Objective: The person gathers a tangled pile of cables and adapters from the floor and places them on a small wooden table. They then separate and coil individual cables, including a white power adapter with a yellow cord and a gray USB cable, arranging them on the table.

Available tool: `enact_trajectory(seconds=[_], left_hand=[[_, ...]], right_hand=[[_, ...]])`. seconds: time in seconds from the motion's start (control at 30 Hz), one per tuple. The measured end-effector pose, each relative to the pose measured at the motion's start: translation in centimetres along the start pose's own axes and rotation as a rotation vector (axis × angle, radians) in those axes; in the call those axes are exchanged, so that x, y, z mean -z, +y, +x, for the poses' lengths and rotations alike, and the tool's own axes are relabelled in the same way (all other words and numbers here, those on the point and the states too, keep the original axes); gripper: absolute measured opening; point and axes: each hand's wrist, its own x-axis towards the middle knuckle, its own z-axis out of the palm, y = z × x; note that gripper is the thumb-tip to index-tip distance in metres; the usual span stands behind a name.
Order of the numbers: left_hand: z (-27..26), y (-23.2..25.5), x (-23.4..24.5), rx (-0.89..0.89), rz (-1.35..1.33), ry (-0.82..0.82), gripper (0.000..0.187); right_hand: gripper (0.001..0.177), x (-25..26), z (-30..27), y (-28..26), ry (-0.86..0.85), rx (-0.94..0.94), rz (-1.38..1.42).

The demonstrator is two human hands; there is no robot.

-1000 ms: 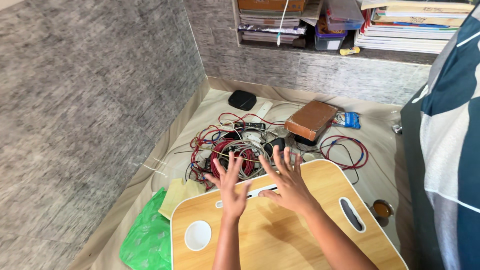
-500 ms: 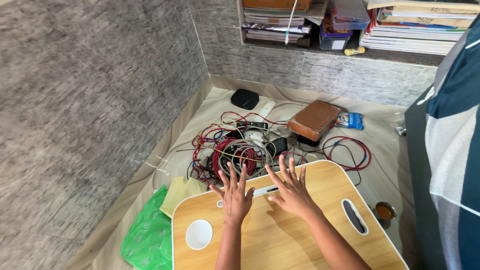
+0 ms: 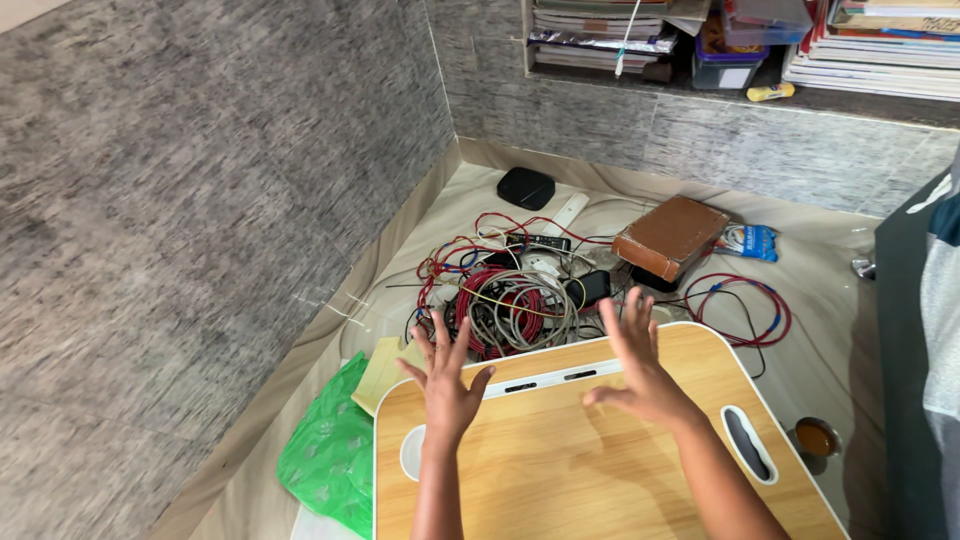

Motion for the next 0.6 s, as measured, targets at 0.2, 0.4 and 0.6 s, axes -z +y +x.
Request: enact_trajectory(seconds=[0.2,0.4,0.6], left_hand=[[-0.5,-2.1,0.1,0.122,-1.890,0.076,0.076],[-1.3,-4.0,-3.0,0.283,-1.927,0.197,0.074],[-1.6,-5.2,-6.5,0.251,-1.193,0.151,0.064]], right_hand=[[0.118,0.5,0.2,0.6,0.251,-0.177,1.261],[0.106,-0.4,-0.8,2.9,0.310,-0.278,1.266],[0.091,-2.0,-1.4,5.8,0.309,-0.280,1.063]])
